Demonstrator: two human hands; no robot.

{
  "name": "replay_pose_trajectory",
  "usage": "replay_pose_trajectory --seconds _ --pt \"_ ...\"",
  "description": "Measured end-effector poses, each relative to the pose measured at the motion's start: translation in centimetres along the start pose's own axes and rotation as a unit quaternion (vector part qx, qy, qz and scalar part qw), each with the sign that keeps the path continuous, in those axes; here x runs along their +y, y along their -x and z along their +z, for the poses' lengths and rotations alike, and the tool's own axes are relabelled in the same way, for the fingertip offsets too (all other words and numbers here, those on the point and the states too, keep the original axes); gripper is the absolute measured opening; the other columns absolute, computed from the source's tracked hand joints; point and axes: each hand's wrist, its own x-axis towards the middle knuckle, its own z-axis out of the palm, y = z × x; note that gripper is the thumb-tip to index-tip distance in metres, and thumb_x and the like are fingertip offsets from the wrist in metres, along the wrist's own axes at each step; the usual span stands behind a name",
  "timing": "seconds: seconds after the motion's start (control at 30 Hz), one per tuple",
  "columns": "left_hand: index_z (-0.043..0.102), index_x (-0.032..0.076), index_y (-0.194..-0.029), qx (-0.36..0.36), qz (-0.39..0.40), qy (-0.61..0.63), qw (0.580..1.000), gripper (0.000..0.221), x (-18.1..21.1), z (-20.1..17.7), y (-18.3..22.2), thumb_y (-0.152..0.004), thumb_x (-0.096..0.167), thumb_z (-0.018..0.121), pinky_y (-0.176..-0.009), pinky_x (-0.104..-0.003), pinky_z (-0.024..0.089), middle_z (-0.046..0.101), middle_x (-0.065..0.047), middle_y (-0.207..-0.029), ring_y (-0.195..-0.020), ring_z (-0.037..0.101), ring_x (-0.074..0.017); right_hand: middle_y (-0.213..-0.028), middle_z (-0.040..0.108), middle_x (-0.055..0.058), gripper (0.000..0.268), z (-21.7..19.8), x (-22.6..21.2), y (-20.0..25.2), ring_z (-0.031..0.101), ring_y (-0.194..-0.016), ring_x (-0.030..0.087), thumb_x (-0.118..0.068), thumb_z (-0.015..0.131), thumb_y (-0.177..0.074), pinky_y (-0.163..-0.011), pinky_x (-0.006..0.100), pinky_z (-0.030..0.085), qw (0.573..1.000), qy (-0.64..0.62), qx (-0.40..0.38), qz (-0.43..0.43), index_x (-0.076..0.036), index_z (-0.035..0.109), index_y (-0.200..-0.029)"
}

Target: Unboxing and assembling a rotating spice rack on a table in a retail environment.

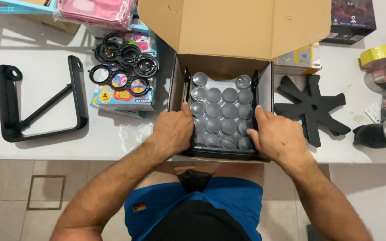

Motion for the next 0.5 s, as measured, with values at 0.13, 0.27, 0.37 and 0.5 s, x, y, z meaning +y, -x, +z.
replay_pose_trajectory --seconds 0.13,0.27,0.37,0.5 --pt "0.045 -0.013 -0.142 -0.003 0.038 0.013 0.999 0.092 -1.2 0.7 0.4 -0.074 0.039 0.077 -0.075 -0.054 0.057 0.076 -0.017 -0.094 -0.085 0.076 -0.0336 -0.145 0.059 0.011 0.068 0.2 0.9 1.4 0.063 -0.125 0.034 -0.054 0.054 -0.094 -0.089 0.055 0.059 0.999 0.007 -0.002 -0.045 -0.012 0.055 -0.146" --pt "0.044 -0.006 -0.149 -0.040 0.060 0.024 0.997 0.086 -1.2 -2.7 1.9 -0.089 0.049 0.071 -0.110 -0.057 0.038 0.072 -0.017 -0.121 -0.111 0.072 -0.0298 -0.150 0.054 0.004 0.069 1.0 2.9 0.8 0.054 -0.139 0.028 -0.067 0.047 -0.095 -0.101 0.048 0.055 0.992 0.042 -0.023 -0.114 -0.018 0.060 -0.141" --pt "0.044 -0.005 -0.151 -0.074 0.078 0.039 0.993 0.091 -1.7 -3.3 2.3 -0.089 0.057 0.068 -0.116 -0.058 0.033 0.069 -0.019 -0.131 -0.120 0.068 -0.0310 -0.149 0.056 0.003 0.069 0.6 3.1 0.7 0.056 -0.137 0.027 -0.067 0.050 -0.094 -0.101 0.047 0.055 0.992 0.025 -0.038 -0.117 -0.018 0.060 -0.141" --pt "0.045 -0.004 -0.150 -0.082 0.080 0.037 0.993 0.089 -1.9 -3.1 2.3 -0.090 0.058 0.067 -0.117 -0.057 0.033 0.067 -0.018 -0.133 -0.122 0.067 -0.0302 -0.146 0.060 0.002 0.074 -1.0 3.2 0.6 0.063 -0.131 0.026 -0.073 0.056 -0.088 -0.097 0.045 0.058 0.991 -0.006 -0.060 -0.121 -0.018 0.063 -0.138"
